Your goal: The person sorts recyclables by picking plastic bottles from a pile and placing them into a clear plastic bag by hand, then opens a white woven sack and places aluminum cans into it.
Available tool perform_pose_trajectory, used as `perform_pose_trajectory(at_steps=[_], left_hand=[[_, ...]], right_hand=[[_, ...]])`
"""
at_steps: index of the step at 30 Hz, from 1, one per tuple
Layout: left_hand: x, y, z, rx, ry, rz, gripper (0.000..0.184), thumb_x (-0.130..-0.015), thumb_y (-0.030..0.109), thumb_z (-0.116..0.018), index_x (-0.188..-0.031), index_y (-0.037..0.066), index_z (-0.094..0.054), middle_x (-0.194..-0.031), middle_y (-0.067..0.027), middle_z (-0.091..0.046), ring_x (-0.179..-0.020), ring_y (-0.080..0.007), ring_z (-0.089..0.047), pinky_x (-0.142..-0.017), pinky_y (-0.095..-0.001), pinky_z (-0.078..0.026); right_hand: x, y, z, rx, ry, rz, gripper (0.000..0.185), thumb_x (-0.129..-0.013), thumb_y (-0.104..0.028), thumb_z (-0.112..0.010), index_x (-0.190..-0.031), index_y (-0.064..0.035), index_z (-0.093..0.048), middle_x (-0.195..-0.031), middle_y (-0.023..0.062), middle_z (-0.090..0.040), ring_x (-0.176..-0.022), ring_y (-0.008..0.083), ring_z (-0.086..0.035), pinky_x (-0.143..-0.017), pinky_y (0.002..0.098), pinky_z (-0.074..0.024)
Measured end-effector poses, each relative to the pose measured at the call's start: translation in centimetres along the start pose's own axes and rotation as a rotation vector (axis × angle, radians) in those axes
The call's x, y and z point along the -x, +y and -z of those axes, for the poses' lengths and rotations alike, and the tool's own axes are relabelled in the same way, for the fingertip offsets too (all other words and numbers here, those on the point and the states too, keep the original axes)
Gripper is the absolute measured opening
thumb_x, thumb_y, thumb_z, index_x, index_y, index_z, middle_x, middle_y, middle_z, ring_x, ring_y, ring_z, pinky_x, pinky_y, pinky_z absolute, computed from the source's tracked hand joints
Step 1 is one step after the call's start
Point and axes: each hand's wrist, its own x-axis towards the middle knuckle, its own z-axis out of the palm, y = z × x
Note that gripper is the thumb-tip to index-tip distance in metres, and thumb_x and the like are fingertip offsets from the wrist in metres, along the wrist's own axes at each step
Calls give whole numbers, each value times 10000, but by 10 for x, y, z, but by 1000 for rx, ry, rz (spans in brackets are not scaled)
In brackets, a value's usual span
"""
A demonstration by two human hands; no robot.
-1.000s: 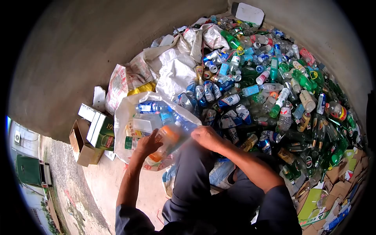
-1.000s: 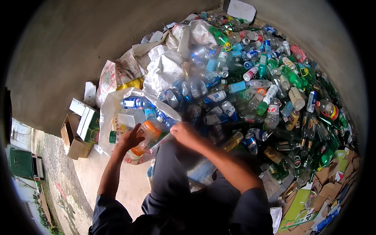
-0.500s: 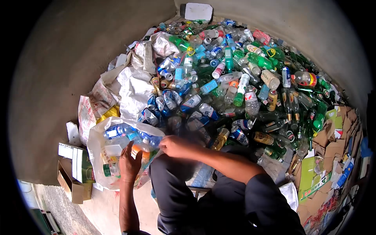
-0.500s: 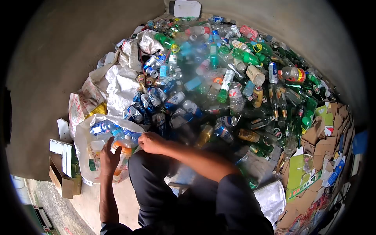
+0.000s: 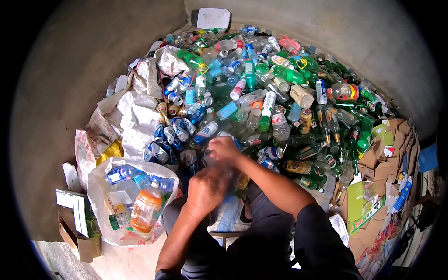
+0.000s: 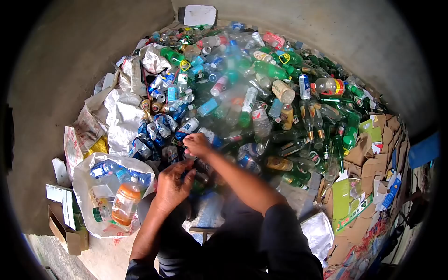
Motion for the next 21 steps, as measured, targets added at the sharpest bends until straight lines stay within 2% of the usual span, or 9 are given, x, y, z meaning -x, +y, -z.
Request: perform_pose_trajectory(at_steps=[3, 6, 10, 13, 17, 21], left_hand=[[11, -19, -23, -50, -86, -59, 255, -831, 73, -688, -1080, 23, -662, -878, -167, -708, -766, -341, -701, -686, -400, -574], [14, -20, -25, -170, -198, -156, 282, -812, 79, -702, -1086, 39, -648, -816, -151, -693, -701, -345, -675, -627, -417, -556], [8, -11, -19, -116, -159, -136, 268, -800, 97, -723, -1054, 37, -662, -783, -145, -685, -672, -327, -671, -587, -400, -543], [2, -7, -14, -77, -194, -73, 264, -803, 107, -728, -1049, 33, -668, -782, -148, -685, -660, -326, -669, -580, -396, -540], [-4, -8, -13, 33, -225, -21, 273, -818, 135, -733, -1060, 26, -670, -770, -143, -680, -631, -321, -660, -558, -387, -525], [-5, -14, -19, 111, -227, -72, 264, -819, 155, -741, -1033, 21, -666, -725, -118, -657, -611, -309, -641, -553, -385, -507]], right_hand=[[-19, 17, 46, -50, 203, -296, 255, -888, -229, -654, -1088, -74, -629, -925, 19, -676, -737, 151, -691, -605, 295, -523], [-43, 46, 93, -35, 437, -322, 227, -906, -281, -677, -1046, -107, -636, -895, 14, -662, -714, 150, -689, -585, 307, -517], [-72, 85, 165, -146, 663, -271, 203, -920, -272, -689, -1020, -107, -625, -846, 29, -653, -649, 152, -671, -501, 282, -496], [-92, 111, 206, -146, 799, -322, 217, -918, -293, -693, -1002, -108, -617, -833, 33, -648, -640, 150, -665, -497, 288, -498], [-108, 124, 230, -180, 840, -319, 236, -919, -313, -689, -986, -101, -609, -814, 29, -635, -621, 150, -656, -482, 281, -486], [-125, 119, 240, -99, 874, -344, 262, -914, -335, -696, -970, -96, -605, -770, 31, -623, -565, 137, -625, -447, 266, -449]])
